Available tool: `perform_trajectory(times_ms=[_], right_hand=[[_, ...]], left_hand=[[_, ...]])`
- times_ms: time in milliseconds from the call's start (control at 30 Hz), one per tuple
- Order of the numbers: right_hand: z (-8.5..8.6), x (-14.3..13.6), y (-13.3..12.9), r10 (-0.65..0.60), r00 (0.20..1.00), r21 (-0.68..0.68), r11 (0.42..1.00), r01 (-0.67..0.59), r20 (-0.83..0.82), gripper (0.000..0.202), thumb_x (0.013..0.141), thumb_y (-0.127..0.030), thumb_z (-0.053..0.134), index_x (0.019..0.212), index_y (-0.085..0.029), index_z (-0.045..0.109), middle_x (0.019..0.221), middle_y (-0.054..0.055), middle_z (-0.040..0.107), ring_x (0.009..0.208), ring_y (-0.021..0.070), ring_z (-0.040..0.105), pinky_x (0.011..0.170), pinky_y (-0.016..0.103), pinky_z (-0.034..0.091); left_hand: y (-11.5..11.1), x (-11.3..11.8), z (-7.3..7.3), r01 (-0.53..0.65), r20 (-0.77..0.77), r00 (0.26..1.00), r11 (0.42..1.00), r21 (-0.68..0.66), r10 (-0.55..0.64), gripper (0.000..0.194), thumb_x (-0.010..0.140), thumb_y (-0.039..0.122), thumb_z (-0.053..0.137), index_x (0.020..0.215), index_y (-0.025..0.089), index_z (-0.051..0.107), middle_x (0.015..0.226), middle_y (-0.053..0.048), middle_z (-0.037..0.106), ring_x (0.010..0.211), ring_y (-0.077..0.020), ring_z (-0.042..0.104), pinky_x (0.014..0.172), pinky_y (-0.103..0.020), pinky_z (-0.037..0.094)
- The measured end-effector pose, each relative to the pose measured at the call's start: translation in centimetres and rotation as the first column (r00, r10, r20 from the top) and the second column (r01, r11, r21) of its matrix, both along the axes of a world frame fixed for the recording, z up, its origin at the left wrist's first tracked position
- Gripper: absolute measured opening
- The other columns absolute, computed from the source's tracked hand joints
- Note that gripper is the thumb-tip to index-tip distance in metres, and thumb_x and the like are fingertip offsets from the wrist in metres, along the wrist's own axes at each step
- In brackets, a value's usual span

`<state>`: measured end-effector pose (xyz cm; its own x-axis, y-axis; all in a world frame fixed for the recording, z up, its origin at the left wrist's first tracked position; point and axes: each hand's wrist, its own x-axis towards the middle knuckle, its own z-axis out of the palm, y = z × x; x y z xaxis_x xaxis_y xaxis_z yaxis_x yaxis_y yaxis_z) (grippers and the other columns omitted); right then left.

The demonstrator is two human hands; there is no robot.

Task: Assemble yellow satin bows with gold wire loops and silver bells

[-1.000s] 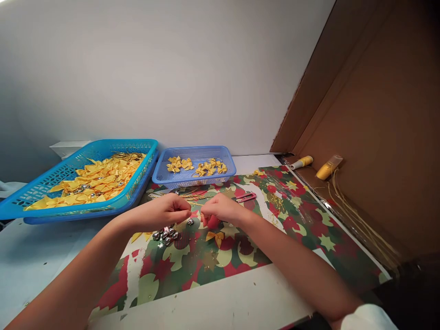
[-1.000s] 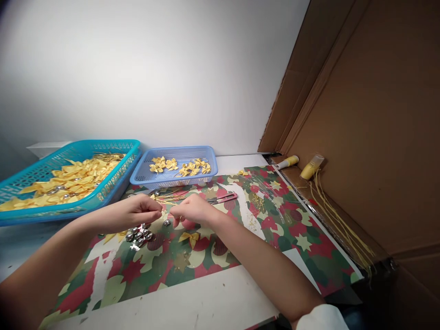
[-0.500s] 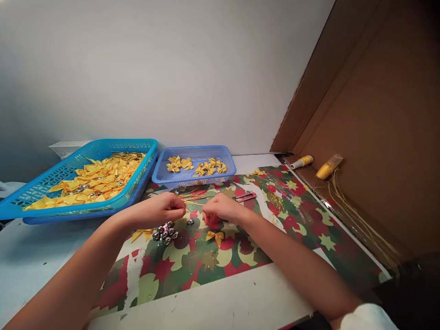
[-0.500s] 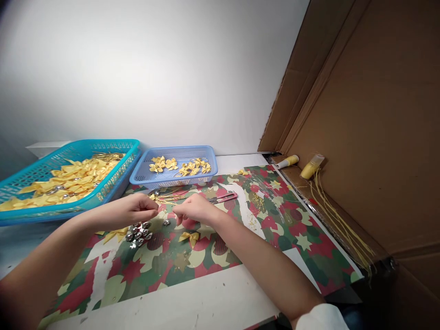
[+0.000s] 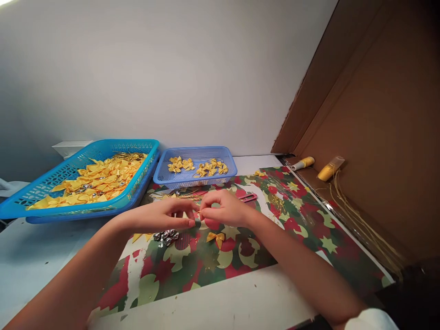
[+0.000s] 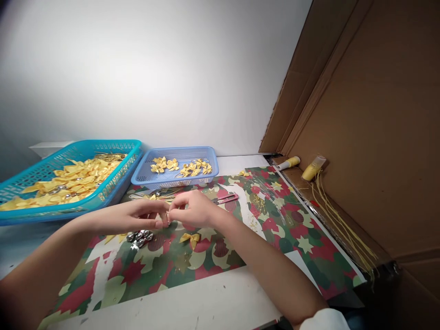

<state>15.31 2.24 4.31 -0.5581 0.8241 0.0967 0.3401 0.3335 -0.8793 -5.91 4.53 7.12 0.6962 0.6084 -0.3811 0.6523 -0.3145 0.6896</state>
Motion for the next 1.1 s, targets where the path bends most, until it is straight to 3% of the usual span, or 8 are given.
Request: perform_trajectory(times_ms=[67,133,267,367,467,733,933,1100], right_hand=[[1.3,0.2,-0.8,0.003,0.992,0.247,0.968,-0.034,0.127,0.021,0.086,-0.018,0.052,0.067,-0.018,0.062,0.076,0.000,0.064,0.076,0.0141,0.055,0.076,0.029,0.039],[2.3,0.5,-1.3,-0.046,0.965,0.442,0.894,-0.074,0.256,0.022,0.092,-0.017,0.049,0.076,-0.018,0.064,0.081,0.001,0.066,0.079,0.0152,0.054,0.080,0.032,0.035],[3.1,1.0,-1.6,-0.145,0.914,0.616,0.777,-0.132,0.379,0.024,0.098,-0.019,0.045,0.082,-0.016,0.063,0.083,0.003,0.067,0.080,0.0159,0.053,0.078,0.032,0.031],[3.2,1.2,-1.5,-0.181,0.893,0.656,0.739,-0.153,0.412,0.026,0.099,-0.019,0.046,0.080,-0.016,0.063,0.081,0.003,0.067,0.079,0.0157,0.053,0.075,0.032,0.030],[3.1,1.3,-1.4,-0.187,0.905,0.665,0.735,-0.128,0.381,0.020,0.097,-0.022,0.051,0.082,-0.016,0.064,0.082,0.002,0.069,0.079,0.0156,0.055,0.074,0.031,0.030],[3.1,2.0,-1.4,-0.164,0.973,0.640,0.768,0.022,0.162,0.005,0.087,-0.023,0.064,0.087,-0.019,0.065,0.084,0.000,0.071,0.082,0.0146,0.061,0.081,0.030,0.033],[3.1,1.3,-1.5,-0.177,0.973,0.639,0.768,0.041,0.150,0.008,0.087,-0.019,0.060,0.080,-0.018,0.064,0.078,-0.001,0.071,0.077,0.0138,0.061,0.079,0.031,0.031],[3.1,1.5,-1.4,-0.182,0.970,0.653,0.757,0.033,0.163,0.014,0.085,-0.014,0.053,0.073,-0.018,0.060,0.074,-0.002,0.069,0.071,0.0126,0.058,0.078,0.032,0.029]], left_hand=[[-0.3,0.1,0.4,-0.056,0.083,0.995,0.994,0.097,0.048,0.049,0.086,0.053,0.056,0.124,0.022,0.058,0.086,-0.002,0.060,0.074,-0.0170,0.052,0.060,-0.023,0.043],[-0.7,0.2,0.8,-0.083,0.168,0.984,0.987,0.138,0.059,0.054,0.086,0.055,0.056,0.131,0.023,0.052,0.087,-0.002,0.058,0.074,-0.0168,0.051,0.061,-0.024,0.044],[-1.3,0.9,0.7,-0.020,0.240,0.971,1.000,0.002,0.019,0.045,0.091,0.057,0.046,0.109,0.020,0.063,0.078,0.000,0.055,0.067,-0.0149,0.047,0.058,-0.024,0.041],[-1.3,1.2,0.1,-0.070,0.231,0.970,0.997,-0.021,0.073,0.048,0.092,0.060,0.042,0.083,0.017,0.062,0.067,0.002,0.045,0.060,-0.0130,0.039,0.053,-0.024,0.033],[-1.1,1.1,-0.3,-0.134,0.253,0.958,0.991,-0.015,0.134,0.049,0.091,0.061,0.042,0.071,0.018,0.053,0.065,0.003,0.038,0.059,-0.0125,0.035,0.051,-0.024,0.029],[-0.7,0.7,-0.3,-0.115,0.325,0.940,0.993,0.005,0.108,0.047,0.092,0.057,0.042,0.065,0.019,0.042,0.064,0.004,0.033,0.058,-0.0120,0.029,0.050,-0.025,0.025],[-0.8,0.9,-0.5,-0.121,0.291,0.949,0.992,-0.027,0.124,0.044,0.092,0.055,0.042,0.066,0.019,0.044,0.065,0.004,0.034,0.057,-0.0119,0.029,0.050,-0.025,0.025],[-0.9,1.2,-0.1,-0.062,0.309,0.950,0.998,0.023,0.052,0.043,0.093,0.049,0.041,0.062,0.020,0.038,0.062,0.005,0.032,0.055,-0.0110,0.026,0.050,-0.025,0.025]])
